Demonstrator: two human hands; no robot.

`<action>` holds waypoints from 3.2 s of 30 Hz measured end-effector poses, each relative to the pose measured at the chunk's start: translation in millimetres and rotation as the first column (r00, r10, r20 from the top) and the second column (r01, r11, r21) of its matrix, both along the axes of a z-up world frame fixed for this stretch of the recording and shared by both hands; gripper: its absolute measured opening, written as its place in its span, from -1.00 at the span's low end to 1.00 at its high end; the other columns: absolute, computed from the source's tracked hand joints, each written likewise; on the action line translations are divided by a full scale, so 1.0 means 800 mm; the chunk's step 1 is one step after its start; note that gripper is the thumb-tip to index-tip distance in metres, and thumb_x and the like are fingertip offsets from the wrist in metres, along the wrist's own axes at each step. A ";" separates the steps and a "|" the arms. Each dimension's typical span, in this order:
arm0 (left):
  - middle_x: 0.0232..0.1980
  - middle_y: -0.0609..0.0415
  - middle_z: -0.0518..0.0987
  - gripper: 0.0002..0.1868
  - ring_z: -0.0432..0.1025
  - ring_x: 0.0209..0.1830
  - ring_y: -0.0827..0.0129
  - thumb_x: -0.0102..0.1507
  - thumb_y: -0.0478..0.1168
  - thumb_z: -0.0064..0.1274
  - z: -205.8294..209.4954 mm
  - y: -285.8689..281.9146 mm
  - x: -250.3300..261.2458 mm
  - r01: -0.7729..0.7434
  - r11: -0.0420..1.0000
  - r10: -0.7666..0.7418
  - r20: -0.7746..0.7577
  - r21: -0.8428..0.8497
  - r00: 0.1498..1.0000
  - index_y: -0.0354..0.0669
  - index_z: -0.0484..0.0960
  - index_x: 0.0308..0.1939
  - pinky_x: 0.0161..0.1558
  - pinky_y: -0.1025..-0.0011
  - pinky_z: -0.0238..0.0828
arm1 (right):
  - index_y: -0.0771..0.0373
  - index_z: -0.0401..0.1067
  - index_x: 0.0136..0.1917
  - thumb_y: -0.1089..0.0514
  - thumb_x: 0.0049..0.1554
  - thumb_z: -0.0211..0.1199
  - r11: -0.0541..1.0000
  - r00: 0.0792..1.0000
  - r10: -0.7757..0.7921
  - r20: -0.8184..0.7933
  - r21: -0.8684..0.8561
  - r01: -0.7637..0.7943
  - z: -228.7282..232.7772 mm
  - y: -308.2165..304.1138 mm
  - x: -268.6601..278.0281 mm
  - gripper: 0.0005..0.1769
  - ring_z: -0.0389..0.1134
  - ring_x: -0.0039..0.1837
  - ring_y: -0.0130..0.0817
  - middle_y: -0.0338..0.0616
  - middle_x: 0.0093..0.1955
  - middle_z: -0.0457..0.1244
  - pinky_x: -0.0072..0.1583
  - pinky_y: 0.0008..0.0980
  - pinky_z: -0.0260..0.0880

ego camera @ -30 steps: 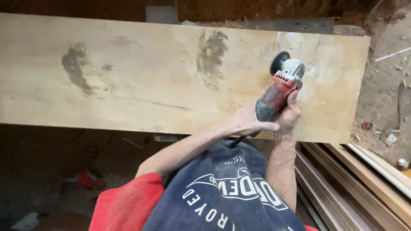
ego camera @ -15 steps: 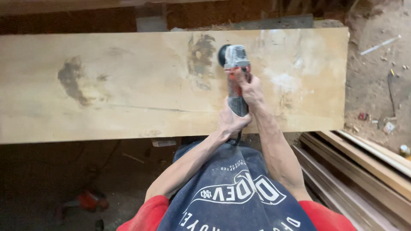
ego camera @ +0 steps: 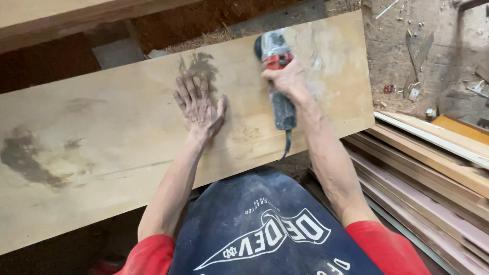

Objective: The person uses an orbital sander to sand a large wooden board. They move the sander across the surface, occasionally pausing to adjust the sanding pad, and continue sanding different areas of the board.

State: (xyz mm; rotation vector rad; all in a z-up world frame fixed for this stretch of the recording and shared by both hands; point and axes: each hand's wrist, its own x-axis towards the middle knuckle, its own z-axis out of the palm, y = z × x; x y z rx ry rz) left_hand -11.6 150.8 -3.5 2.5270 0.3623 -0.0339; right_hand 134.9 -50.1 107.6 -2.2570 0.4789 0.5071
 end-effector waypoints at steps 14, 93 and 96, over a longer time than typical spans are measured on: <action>0.71 -0.20 -0.31 0.00 -0.48 0.70 -0.13 0.27 0.34 0.00 0.000 0.005 0.008 -0.033 0.999 0.032 -0.056 -0.015 0.998 0.07 0.00 0.67 0.58 -0.15 -0.63 | 0.21 0.57 -0.04 0.13 -0.13 0.51 0.991 0.988 0.134 0.074 -0.026 -0.132 0.012 0.002 0.042 -0.64 0.39 -0.20 -0.50 -0.26 -0.19 0.39 -0.13 -0.41 0.44; 0.72 -0.10 -0.21 -0.07 -0.35 0.71 -0.09 0.38 0.16 -0.08 -0.033 0.088 -0.116 -0.421 0.906 0.423 -0.044 0.036 0.905 -0.21 -0.07 0.67 0.60 -0.13 -0.49 | 0.27 0.35 0.11 0.05 -0.16 0.52 0.832 0.834 0.551 0.031 0.060 -0.551 0.010 0.163 -0.122 -0.38 0.40 -0.15 -0.46 -0.21 -0.09 0.35 -0.10 -0.40 0.50; 0.72 -0.11 -0.19 -0.10 -0.33 0.71 -0.10 0.38 0.14 -0.09 -0.038 0.091 -0.111 -0.429 0.902 0.431 -0.042 0.039 0.902 -0.21 -0.05 0.67 0.59 -0.14 -0.47 | 0.27 0.34 0.12 0.03 -0.17 0.54 0.831 0.830 0.557 0.022 -0.020 -0.557 0.011 0.159 -0.122 -0.34 0.40 -0.14 -0.43 -0.19 -0.08 0.35 -0.09 -0.38 0.49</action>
